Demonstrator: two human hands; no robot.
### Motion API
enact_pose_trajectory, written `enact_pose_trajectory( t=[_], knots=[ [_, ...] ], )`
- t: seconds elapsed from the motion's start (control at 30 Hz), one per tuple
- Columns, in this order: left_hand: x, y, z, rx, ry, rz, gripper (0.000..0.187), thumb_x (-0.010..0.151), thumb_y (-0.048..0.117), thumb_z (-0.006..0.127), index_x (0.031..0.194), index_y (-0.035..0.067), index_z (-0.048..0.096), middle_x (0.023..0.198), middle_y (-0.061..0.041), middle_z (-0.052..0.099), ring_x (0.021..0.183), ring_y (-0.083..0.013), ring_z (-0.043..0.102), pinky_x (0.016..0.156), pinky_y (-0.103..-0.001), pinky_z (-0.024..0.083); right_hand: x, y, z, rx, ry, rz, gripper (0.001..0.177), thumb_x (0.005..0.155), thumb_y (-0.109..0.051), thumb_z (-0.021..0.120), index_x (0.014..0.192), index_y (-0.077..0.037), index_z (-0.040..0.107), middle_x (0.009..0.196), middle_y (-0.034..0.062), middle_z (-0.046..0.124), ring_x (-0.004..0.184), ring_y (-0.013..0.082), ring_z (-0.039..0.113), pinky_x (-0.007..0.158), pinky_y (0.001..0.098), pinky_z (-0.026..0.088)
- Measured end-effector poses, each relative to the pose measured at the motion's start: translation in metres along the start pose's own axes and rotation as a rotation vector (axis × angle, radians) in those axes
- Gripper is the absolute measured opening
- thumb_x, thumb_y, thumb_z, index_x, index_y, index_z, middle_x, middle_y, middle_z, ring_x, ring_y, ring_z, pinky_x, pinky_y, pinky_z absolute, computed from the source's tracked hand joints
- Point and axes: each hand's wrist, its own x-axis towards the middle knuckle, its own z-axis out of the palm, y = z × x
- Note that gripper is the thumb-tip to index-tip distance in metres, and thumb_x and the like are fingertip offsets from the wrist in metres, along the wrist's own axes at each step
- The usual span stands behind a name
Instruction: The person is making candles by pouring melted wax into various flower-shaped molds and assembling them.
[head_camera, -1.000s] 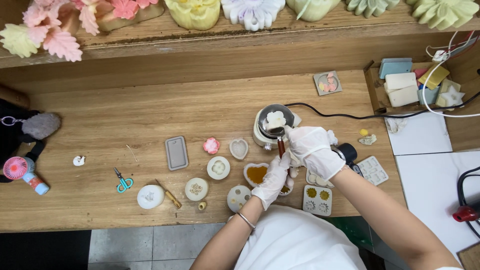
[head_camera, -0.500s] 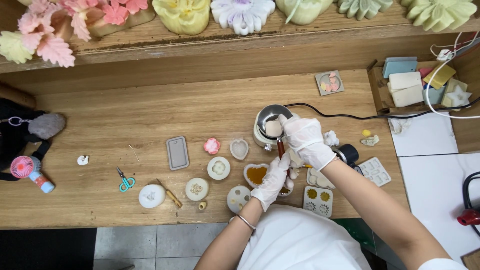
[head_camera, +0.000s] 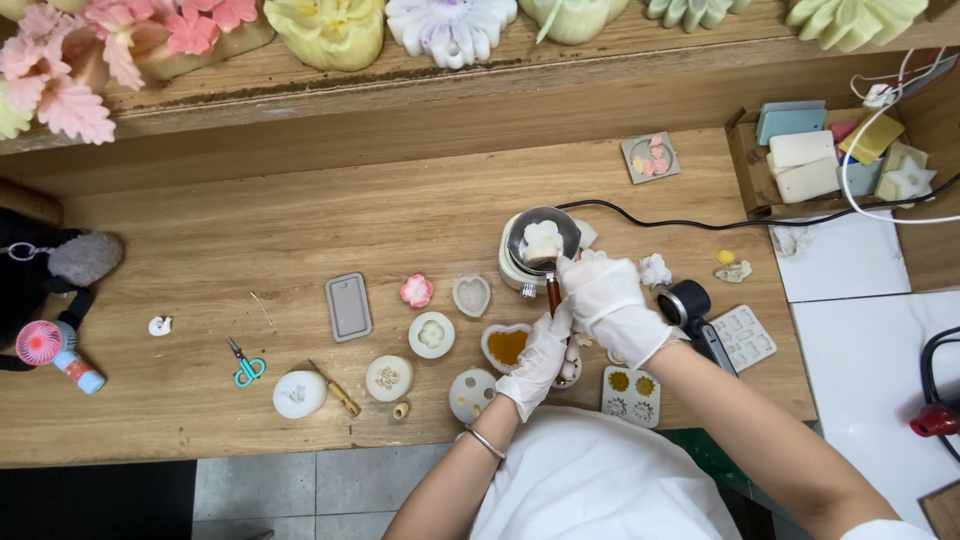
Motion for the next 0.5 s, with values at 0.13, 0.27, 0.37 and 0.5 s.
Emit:
enact_pose_trajectory(
  t=[0.13,0.27,0.37,0.5],
  knots=[
    [0.010,-0.009,-0.004,0.030,0.007,0.019,0.045,0.102,0.053,0.047,0.097,0.010,0.058,0.058,0.001,0.053,0.039,-0.0103,0.046,0.035,-0.027,0.037,-0.009,-0.013,0.006,0.013,0.085,-0.045,0.043,0.089,-0.015,0.060,0.132,-0.017,0.062,0.080,0.0079,0.073,0.072,0.0284,0.070,0.060,0.0450,0.055],
    [-0.004,0.002,-0.005,0.090,0.033,-0.042,0.051,0.104,0.055,0.048,0.093,0.007,0.057,0.058,0.001,0.051,0.040,-0.0108,0.045,0.036,-0.027,0.037,-0.004,-0.007,-0.041,0.074,0.035,0.001,0.055,0.084,-0.013,0.061,0.139,-0.015,0.058,0.080,0.0117,0.072,0.071,0.0289,0.071,0.052,0.0437,0.055],
    [-0.003,0.003,-0.003,0.052,-0.010,-0.009,0.050,0.103,0.055,0.047,0.096,0.008,0.062,0.059,0.001,0.051,0.041,-0.0101,0.044,0.038,-0.027,0.038,0.006,0.004,-0.031,0.107,0.158,0.042,0.042,0.093,-0.012,0.059,0.135,-0.015,0.062,0.091,0.0134,0.073,0.068,0.0289,0.072,0.052,0.0438,0.054],
    [-0.006,0.006,-0.001,0.000,-0.023,0.014,0.048,0.102,0.055,0.048,0.097,0.008,0.059,0.059,0.001,0.050,0.041,-0.0111,0.044,0.039,-0.028,0.038,0.022,0.017,0.001,0.083,-0.025,0.028,0.040,0.097,-0.016,0.057,0.137,-0.016,0.060,0.080,0.0131,0.074,0.071,0.0318,0.073,0.056,0.0461,0.054]
  ],
)
